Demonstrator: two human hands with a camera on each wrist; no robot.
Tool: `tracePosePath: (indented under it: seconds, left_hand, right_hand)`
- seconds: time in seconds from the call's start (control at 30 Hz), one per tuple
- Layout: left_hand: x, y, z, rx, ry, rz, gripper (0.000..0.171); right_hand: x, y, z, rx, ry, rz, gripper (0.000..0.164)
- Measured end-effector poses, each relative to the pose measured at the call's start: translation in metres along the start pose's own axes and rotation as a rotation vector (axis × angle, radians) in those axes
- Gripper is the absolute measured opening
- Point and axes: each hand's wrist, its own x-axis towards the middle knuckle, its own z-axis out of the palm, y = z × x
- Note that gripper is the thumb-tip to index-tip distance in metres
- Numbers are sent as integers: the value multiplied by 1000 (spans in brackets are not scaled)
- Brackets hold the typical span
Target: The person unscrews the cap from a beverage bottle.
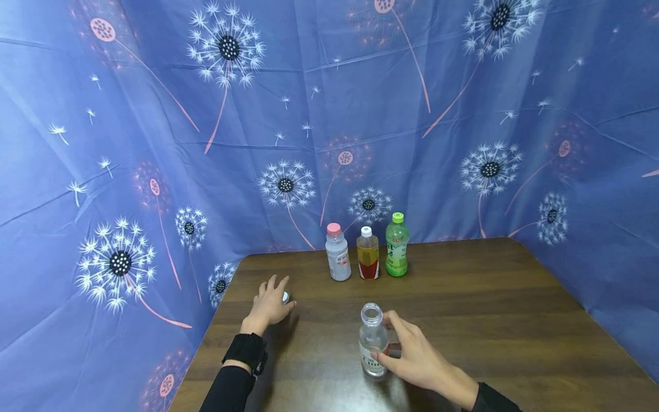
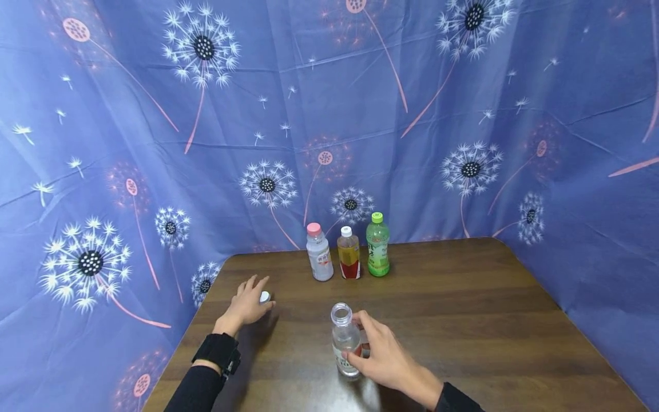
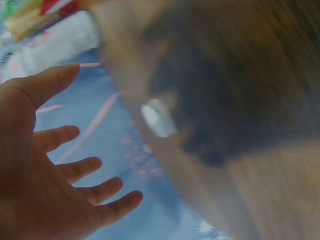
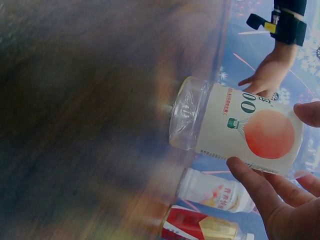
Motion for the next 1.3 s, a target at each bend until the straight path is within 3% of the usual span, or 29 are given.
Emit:
tracePosePath:
  seconds: [0.3, 0.63, 0.93, 1.1, 1.3]
  left_hand:
    - [26, -14, 0, 21, -106, -82, 74]
    - [27, -16, 8, 5, -152, -63, 63]
    - [32, -18, 16, 77, -61, -12, 45]
    - [32, -22, 21, 79, 70, 62, 9]
    - [23, -15, 26, 58, 90, 102, 19]
  right_hand:
    - [16, -4, -4, 27, -12, -1, 55]
    - [15, -3, -3, 11, -16, 6, 54]
    - [14, -2, -2, 0, -8, 5, 54]
    - [9, -1, -1, 9, -17, 16, 53]
    - [0, 2, 2, 17, -31, 27, 53]
